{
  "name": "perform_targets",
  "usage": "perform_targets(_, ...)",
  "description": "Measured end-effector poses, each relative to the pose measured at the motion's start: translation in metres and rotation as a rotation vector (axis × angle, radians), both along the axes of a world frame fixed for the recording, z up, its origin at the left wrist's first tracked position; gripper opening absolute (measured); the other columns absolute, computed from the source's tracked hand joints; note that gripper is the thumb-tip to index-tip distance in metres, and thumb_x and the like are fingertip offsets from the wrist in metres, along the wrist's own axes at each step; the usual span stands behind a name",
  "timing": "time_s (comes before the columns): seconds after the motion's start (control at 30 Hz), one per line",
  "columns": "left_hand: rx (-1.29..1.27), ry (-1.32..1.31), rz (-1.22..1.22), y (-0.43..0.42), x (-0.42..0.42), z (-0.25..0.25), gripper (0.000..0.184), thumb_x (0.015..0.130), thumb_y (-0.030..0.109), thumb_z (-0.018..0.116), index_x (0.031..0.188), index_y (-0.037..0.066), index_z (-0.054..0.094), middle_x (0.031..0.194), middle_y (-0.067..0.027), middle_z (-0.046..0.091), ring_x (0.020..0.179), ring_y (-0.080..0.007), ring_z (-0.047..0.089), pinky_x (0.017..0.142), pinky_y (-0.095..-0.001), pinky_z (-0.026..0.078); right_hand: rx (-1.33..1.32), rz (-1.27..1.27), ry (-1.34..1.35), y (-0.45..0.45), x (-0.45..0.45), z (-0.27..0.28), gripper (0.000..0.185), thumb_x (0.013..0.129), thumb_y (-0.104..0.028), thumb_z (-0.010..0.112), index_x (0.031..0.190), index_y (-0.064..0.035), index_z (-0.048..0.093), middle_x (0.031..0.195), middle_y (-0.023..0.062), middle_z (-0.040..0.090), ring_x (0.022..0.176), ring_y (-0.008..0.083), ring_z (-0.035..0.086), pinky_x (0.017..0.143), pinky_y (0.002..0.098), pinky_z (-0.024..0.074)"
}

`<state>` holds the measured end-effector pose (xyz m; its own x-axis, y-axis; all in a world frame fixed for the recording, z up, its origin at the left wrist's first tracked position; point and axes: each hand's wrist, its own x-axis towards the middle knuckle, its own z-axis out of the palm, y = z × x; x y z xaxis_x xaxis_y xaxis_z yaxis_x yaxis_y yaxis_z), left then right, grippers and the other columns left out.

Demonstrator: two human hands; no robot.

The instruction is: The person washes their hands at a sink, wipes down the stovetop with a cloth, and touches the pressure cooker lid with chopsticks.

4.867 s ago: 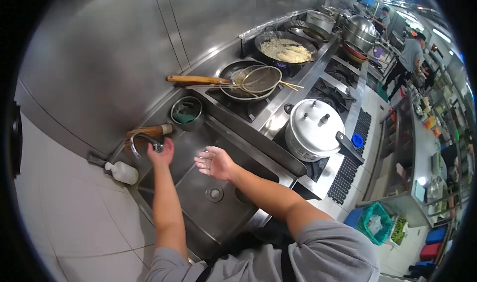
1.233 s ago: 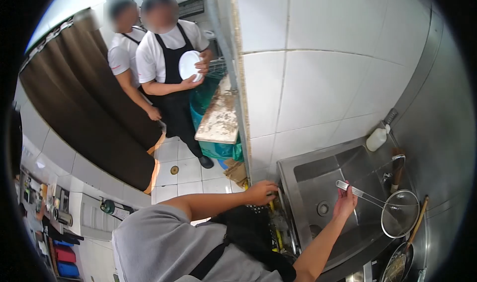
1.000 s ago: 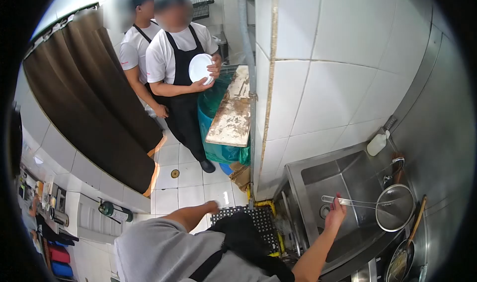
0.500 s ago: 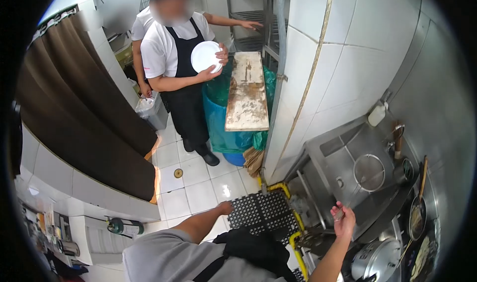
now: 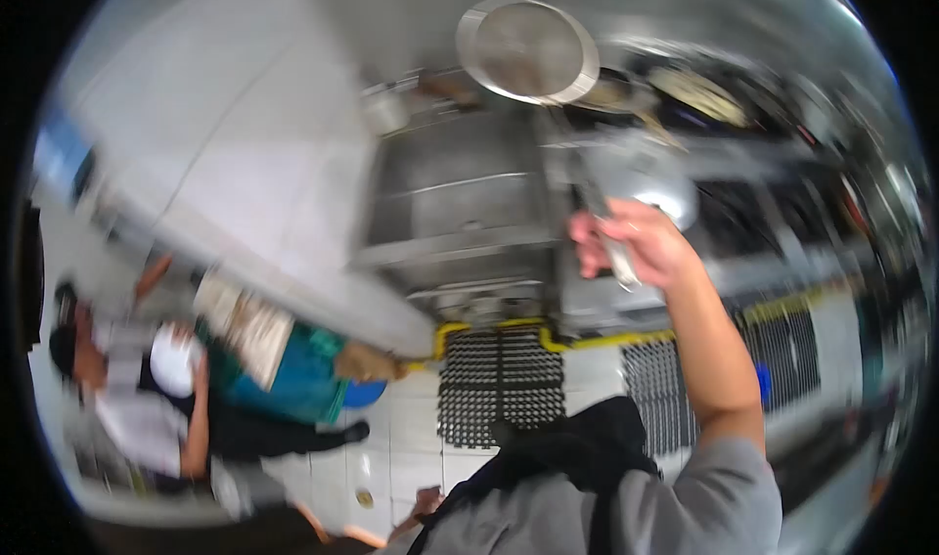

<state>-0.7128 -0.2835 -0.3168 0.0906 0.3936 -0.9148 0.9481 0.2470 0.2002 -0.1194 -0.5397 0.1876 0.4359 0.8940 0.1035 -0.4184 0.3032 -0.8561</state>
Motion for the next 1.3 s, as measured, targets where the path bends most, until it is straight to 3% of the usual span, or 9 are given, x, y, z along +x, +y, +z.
perform_targets(0.1, -0.054, 0.026, 0.203, -0.045, 0.018, 0.007, 0.031, 0.093, 0.035, 0.050, 0.083, 0.008, 0.059, 0.070, -0.0088, 0.063, 0.055, -0.0260, 0.060, 0.048, -0.0416, 0.049, -0.008, -0.036, -0.031, -0.122, 0.016, 0.021, 0.028, 0.092, -0.018, 0.057, 0.107, 0.0053, 0.054, 0.097, 0.0154, 0.060, 0.065, 0.0257, 0.066, 0.059, 0.0388, 0.0583)
perform_targets(0.17, 0.631, -0.348, -1.339, -0.028, 0.048, 0.010, 0.028, 0.090, 0.033, 0.050, 0.082, 0.010, 0.062, 0.065, -0.0090, 0.059, 0.065, -0.0241, 0.064, 0.056, -0.0404, 0.051, -0.031, -0.200, -0.071, -0.198, 0.029, 0.032, 0.023, 0.093, -0.014, 0.054, 0.104, 0.0051, 0.052, 0.091, 0.0183, 0.062, 0.059, 0.0272, 0.066, 0.052, 0.0393, 0.0587)
perform_targets(0.23, -0.045, -0.152, 0.283, -0.066, 0.102, 0.018, 0.025, 0.091, 0.031, 0.054, 0.073, 0.013, 0.051, 0.058, -0.0022, 0.046, 0.047, -0.0175, 0.047, 0.042, -0.0367, 0.038, -0.127, -0.343, -0.049, -0.276, 0.038, 0.029, 0.019, 0.093, -0.014, 0.054, 0.103, 0.0022, 0.052, 0.087, 0.0166, 0.062, 0.059, 0.0273, 0.065, 0.051, 0.0383, 0.0587)
perform_targets(0.3, -0.266, -0.630, 0.346, -0.084, 0.150, 0.018, 0.015, 0.088, 0.024, 0.057, 0.080, 0.012, 0.056, 0.063, -0.0033, 0.053, 0.053, -0.0178, 0.053, 0.043, -0.0360, 0.040, -0.226, -0.523, -0.072, -0.362, 0.060, -0.003, 0.017, 0.093, -0.013, 0.054, 0.103, -0.0003, 0.052, 0.087, 0.0159, 0.061, 0.059, 0.0275, 0.065, 0.049, 0.0381, 0.0583)
perform_targets(0.37, 0.157, -0.308, 0.150, -0.136, 0.219, 0.043, 0.009, 0.086, 0.019, 0.058, 0.090, 0.011, 0.059, 0.071, -0.0044, 0.059, 0.061, -0.0185, 0.059, 0.048, -0.0362, 0.044, -0.240, -0.559, -0.025, -0.434, 0.062, -0.017, 0.015, 0.092, -0.013, 0.056, 0.101, -0.0022, 0.052, 0.085, 0.0151, 0.062, 0.058, 0.0278, 0.065, 0.049, 0.0382, 0.0582)
perform_targets(0.7, -0.038, -0.118, -0.387, -0.222, 0.292, 0.058, 0.031, 0.091, 0.030, 0.054, 0.117, 0.012, 0.056, 0.094, -0.0128, 0.066, 0.079, -0.0262, 0.066, 0.068, -0.0424, 0.052, -0.570, -0.792, -0.049, -0.592, 0.091, -0.038, 0.010, 0.094, -0.014, 0.053, 0.097, -0.0043, 0.051, 0.079, 0.0102, 0.062, 0.058, 0.0240, 0.065, 0.050, 0.0336, 0.0561)
perform_targets(0.9, -0.088, 0.006, -0.239, -0.241, 0.304, 0.049, 0.033, 0.095, 0.035, 0.048, 0.117, 0.011, 0.055, 0.097, -0.0141, 0.067, 0.075, -0.0302, 0.066, 0.064, -0.0460, 0.053, -0.572, -1.270, -0.298, -0.585, 0.199, -0.042, 0.023, 0.100, -0.026, 0.045, 0.084, -0.0101, 0.047, 0.061, -0.0008, 0.047, 0.042, 0.0092, 0.041, 0.041, 0.0232, 0.0371)
perform_targets(1.07, 0.136, -0.127, 0.012, -0.268, 0.377, 0.010, 0.019, 0.086, 0.024, 0.051, 0.087, 0.006, 0.059, 0.066, -0.0084, 0.059, 0.049, -0.0199, 0.059, 0.037, -0.0324, 0.043, -0.590, -1.056, -0.174, -0.531, 0.297, -0.020, 0.020, 0.099, -0.023, 0.047, 0.085, -0.0079, 0.051, 0.058, -0.0005, 0.045, 0.038, 0.0095, 0.036, 0.038, 0.0257, 0.0347)
perform_targets(1.3, -0.030, -0.294, -0.113, -0.282, 0.501, 0.035, 0.027, 0.090, 0.031, 0.055, 0.104, 0.007, 0.057, 0.086, -0.0099, 0.065, 0.075, -0.0257, 0.066, 0.060, -0.0427, 0.053, -0.573, -0.704, -0.123, -0.450, 0.436, -0.027, 0.022, 0.097, -0.021, 0.049, 0.079, -0.0090, 0.049, 0.056, -0.0009, 0.045, 0.039, 0.0097, 0.037, 0.039, 0.0268, 0.0362)
